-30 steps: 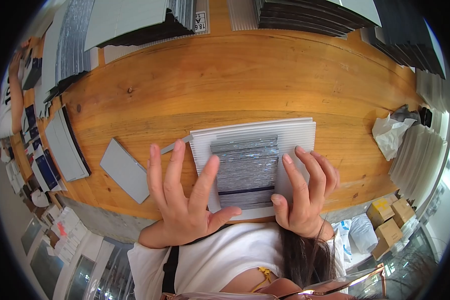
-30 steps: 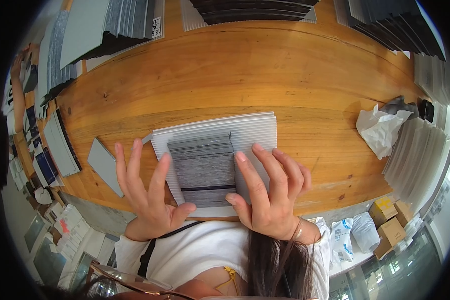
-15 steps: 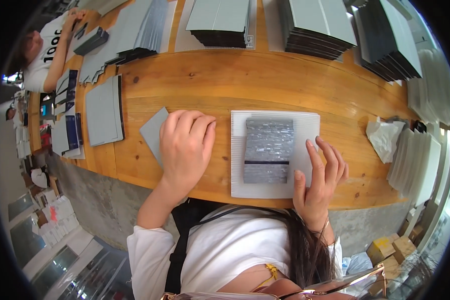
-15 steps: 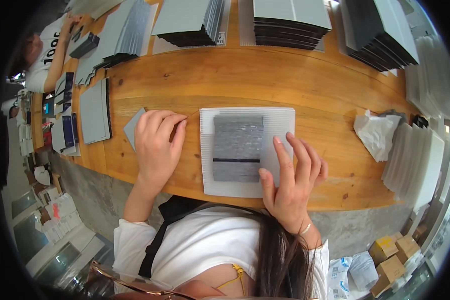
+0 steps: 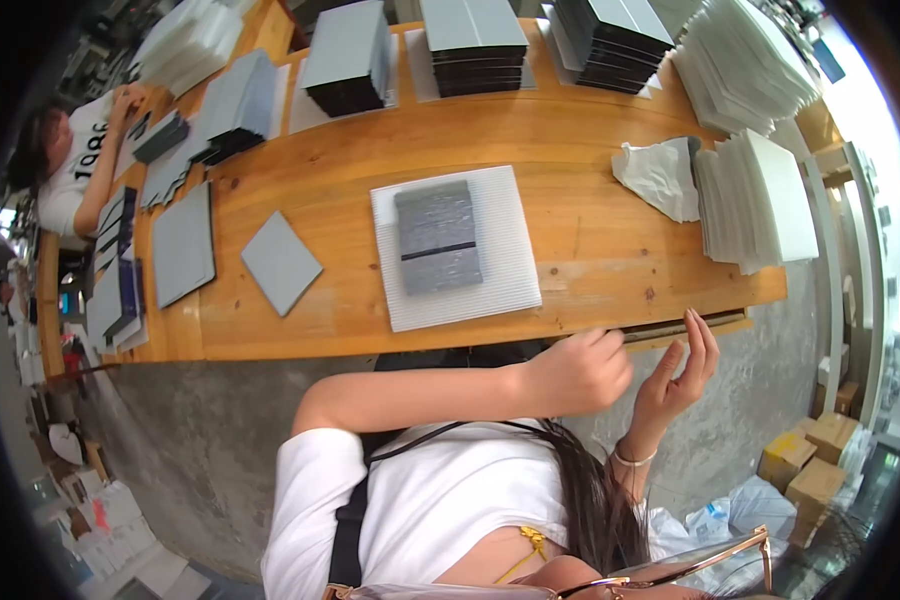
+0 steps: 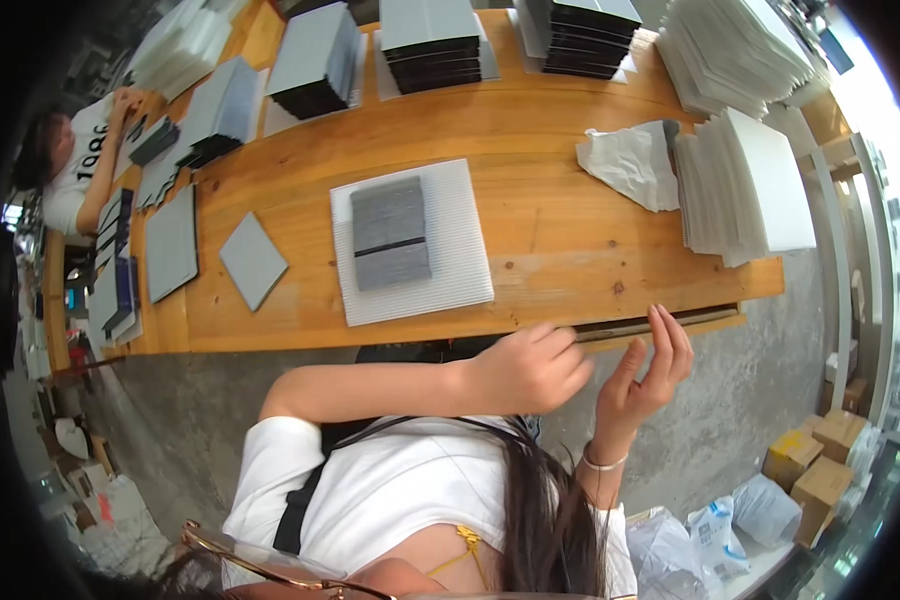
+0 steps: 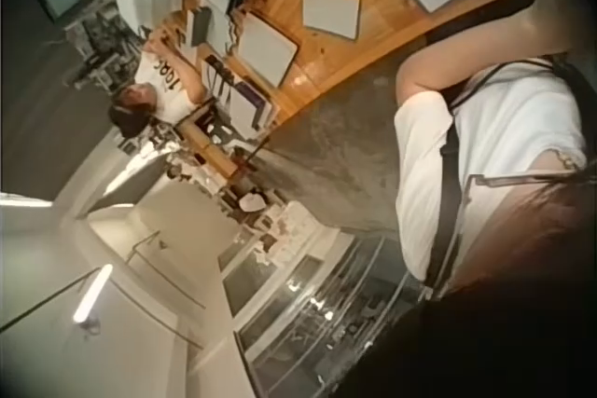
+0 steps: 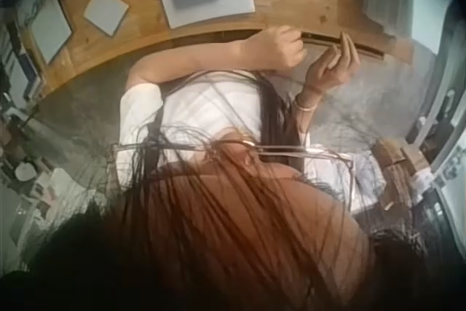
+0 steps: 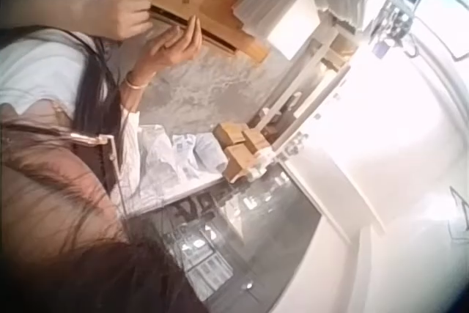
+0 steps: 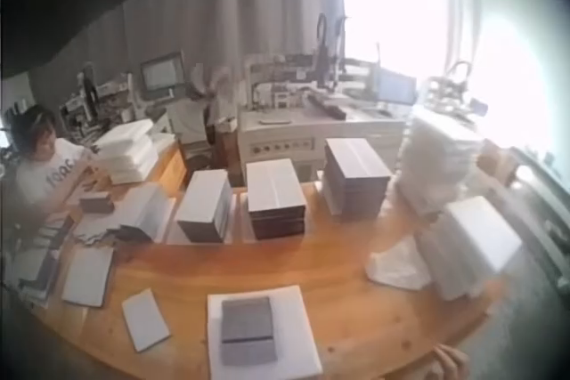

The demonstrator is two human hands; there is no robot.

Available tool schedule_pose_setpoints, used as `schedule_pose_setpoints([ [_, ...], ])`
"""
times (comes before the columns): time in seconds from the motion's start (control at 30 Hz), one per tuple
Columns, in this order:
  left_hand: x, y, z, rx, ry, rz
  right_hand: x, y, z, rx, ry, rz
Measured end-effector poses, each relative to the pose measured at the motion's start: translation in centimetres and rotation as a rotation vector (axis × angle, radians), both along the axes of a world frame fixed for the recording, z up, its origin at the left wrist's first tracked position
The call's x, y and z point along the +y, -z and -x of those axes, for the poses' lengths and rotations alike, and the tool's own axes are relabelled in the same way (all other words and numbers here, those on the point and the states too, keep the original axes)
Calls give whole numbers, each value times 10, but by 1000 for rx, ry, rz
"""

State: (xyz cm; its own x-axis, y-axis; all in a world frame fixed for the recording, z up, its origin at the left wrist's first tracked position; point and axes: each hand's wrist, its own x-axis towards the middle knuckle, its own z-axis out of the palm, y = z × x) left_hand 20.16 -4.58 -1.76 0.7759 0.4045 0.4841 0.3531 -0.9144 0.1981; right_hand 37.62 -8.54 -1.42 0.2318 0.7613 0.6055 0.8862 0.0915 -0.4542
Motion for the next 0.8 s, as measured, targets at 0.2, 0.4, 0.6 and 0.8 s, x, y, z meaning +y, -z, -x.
schedule_pose_setpoints([
  [0.2, -15, -6, 27, -181, -213, 45, -10, 8, -12, -10, 0, -21],
  [0.4, -24, -20, 122, -220, -520, 175, 16, 6, -8, -71, -119, -82],
  [0.6, -20, -25, 164, -318, -863, 195, 58, -11, -14, -165, -276, 132],
  [0.8, -11, -9, 181, -316, -927, 156, 185, -7, -30, -225, -275, 96],
])
